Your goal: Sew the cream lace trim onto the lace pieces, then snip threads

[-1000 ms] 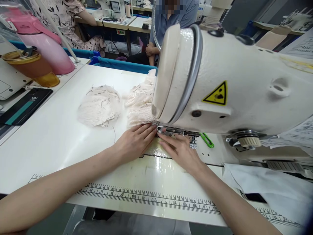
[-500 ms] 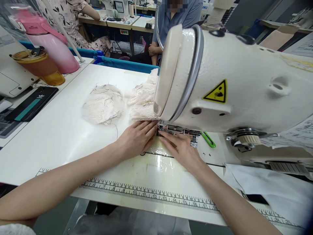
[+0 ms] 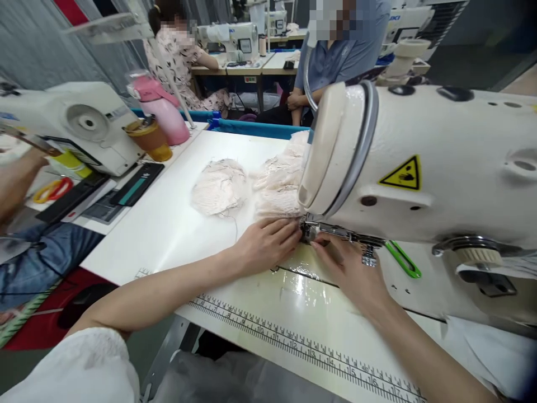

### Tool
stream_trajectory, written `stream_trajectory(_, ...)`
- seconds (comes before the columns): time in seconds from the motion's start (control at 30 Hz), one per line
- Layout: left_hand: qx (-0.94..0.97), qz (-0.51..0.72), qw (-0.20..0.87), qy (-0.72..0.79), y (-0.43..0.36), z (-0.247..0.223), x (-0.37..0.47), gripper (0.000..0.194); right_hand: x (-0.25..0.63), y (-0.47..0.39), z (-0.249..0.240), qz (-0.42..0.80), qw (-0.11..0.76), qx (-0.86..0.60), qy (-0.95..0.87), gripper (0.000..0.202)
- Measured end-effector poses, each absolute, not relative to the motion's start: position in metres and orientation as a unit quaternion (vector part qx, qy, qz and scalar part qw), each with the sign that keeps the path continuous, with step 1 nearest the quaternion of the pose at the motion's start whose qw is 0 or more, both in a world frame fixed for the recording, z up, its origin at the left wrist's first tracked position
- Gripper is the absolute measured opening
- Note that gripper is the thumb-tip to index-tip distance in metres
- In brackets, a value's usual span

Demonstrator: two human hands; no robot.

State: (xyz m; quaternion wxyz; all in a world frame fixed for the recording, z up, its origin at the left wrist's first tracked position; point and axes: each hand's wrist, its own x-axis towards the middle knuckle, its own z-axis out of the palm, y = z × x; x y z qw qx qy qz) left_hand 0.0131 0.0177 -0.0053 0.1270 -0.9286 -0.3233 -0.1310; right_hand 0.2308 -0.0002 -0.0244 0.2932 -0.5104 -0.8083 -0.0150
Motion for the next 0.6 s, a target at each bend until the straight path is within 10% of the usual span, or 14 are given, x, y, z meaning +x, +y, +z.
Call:
stream_trajectory(0.23,-0.768,-0.102,0.048,-0.631,0.047,0.049,-0.051,0.019,0.231,0.003,-0.026,-0.032,0.313,-0.485,-0.816,0.027)
stream_trajectory(0.6,-0.722,-0.162,-0.095,-0.665,0.055,0.038,-0.110,0.019,0.234,0.004,-0.028,-0.063,0.281,-0.459,-0.841,0.039)
